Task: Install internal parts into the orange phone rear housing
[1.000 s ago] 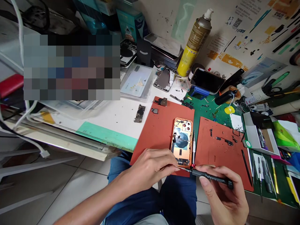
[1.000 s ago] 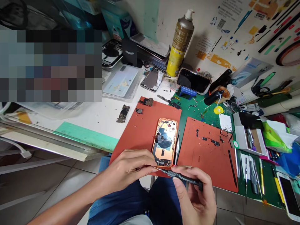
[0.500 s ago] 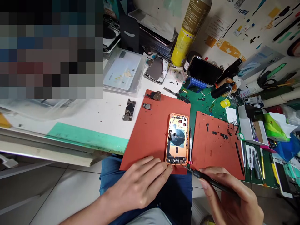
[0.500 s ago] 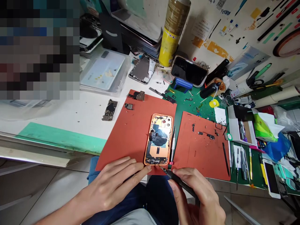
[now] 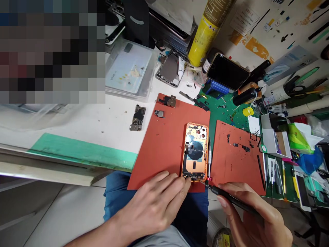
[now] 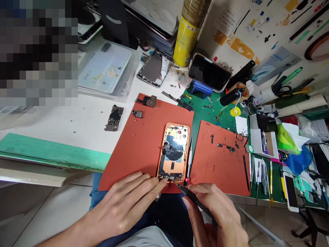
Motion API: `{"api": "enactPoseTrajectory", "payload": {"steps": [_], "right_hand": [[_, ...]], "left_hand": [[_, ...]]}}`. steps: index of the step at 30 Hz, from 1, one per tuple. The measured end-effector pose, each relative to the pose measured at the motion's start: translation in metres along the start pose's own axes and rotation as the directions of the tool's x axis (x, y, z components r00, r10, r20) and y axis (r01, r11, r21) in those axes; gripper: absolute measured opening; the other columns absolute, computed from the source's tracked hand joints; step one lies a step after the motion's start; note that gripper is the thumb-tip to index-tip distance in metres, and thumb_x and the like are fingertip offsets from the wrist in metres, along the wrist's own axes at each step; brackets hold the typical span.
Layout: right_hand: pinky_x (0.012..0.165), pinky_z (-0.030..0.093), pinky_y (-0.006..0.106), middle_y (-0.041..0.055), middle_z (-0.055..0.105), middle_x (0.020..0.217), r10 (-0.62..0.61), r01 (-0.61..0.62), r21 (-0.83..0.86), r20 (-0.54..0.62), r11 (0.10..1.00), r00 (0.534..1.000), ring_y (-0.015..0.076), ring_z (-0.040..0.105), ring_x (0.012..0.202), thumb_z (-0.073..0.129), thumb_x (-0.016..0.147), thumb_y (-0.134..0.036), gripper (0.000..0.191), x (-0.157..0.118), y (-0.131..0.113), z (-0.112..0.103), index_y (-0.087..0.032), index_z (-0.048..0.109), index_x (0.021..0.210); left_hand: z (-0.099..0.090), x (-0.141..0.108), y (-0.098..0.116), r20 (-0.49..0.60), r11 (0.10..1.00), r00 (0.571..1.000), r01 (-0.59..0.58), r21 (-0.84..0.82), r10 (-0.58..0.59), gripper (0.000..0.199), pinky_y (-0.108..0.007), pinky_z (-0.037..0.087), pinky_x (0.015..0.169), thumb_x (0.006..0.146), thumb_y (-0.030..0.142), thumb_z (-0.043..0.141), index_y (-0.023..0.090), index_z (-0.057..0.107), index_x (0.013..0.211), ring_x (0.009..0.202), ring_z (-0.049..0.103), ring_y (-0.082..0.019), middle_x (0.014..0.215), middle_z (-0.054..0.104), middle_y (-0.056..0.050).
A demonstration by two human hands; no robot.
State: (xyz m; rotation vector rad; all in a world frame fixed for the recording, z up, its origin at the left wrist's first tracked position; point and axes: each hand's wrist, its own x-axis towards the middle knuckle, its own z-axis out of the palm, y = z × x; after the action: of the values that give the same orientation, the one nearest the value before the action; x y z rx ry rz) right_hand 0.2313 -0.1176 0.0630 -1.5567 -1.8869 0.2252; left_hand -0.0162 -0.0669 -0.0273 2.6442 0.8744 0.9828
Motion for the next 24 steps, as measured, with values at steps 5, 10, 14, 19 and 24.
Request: {"api": "enactPoseTrajectory", "payload": {"steps": [5, 10, 14, 19, 24], "right_hand": [[0.068, 0.074, 0.034, 0.0033, 0.086, 0.1, -0.045, 0.045, -0.025, 0.03, 0.999, 0.999, 0.0255, 0.085, 0.078, 0.087, 0.085, -0.012, 0.05, 0.004, 0.002, 0.001, -0.03, 0.072, 0.129], [0.073, 0.074, 0.032, 0.0035, 0.085, 0.101, -0.047, 0.047, -0.002, 0.06, 0.999, 0.997, 0.0237, 0.086, 0.083, 0.084, 0.088, -0.011, 0.052, 0.009, 0.004, 0.004, -0.028, 0.067, 0.134], [0.072, 0.073, 0.03, 0.0039, 0.085, 0.102, -0.046, 0.046, 0.004, 0.068, 0.999, 0.997, 0.022, 0.085, 0.081, 0.083, 0.091, -0.012, 0.046, 0.015, -0.002, 0.007, -0.028, 0.068, 0.131], [0.074, 0.073, 0.032, 0.0028, 0.085, 0.101, -0.019, 0.015, 0.046, 0.089, 0.999, 0.996, 0.0212, 0.084, 0.081, 0.079, 0.095, -0.012, 0.041, 0.018, -0.009, 0.011, -0.03, 0.068, 0.13], [0.076, 0.073, 0.031, 0.0025, 0.085, 0.101, -0.043, 0.041, 0.021, 0.102, 0.999, 0.994, 0.0199, 0.084, 0.081, 0.079, 0.095, -0.012, 0.041, 0.018, -0.008, 0.011, -0.029, 0.066, 0.13]], "left_hand": [[-0.003, 0.009, 0.001, 0.003, 1.0, 1.0, 0.004, -0.006, -0.004, 0.037, -0.038, 0.062, 0.083, 0.105, 0.003, 0.043, 0.005, 0.07, 0.131, 0.087, 0.072, -0.023, 0.102, 0.076, -0.011], [-0.006, 0.016, 0.0, -0.012, 0.997, 1.0, 0.028, -0.065, -0.029, 0.035, -0.036, 0.06, 0.075, 0.105, 0.001, 0.042, 0.006, 0.069, 0.127, 0.081, 0.071, -0.022, 0.097, 0.075, -0.009], [-0.005, 0.016, 0.0, -0.017, 0.996, 0.999, 0.029, -0.083, -0.031, 0.035, -0.038, 0.059, 0.075, 0.105, 0.0, 0.043, 0.006, 0.069, 0.127, 0.081, 0.071, -0.023, 0.099, 0.076, -0.01], [-0.005, 0.013, -0.001, -0.026, 0.996, 0.999, 0.022, -0.085, -0.025, 0.033, -0.04, 0.059, 0.078, 0.106, 0.0, 0.045, 0.005, 0.07, 0.127, 0.085, 0.073, -0.023, 0.102, 0.077, -0.01], [-0.004, 0.01, -0.001, -0.021, 0.996, 0.999, 0.024, -0.085, -0.026, 0.034, -0.039, 0.059, 0.081, 0.106, 0.002, 0.045, 0.005, 0.071, 0.127, 0.088, 0.073, -0.023, 0.105, 0.077, -0.011]]}}
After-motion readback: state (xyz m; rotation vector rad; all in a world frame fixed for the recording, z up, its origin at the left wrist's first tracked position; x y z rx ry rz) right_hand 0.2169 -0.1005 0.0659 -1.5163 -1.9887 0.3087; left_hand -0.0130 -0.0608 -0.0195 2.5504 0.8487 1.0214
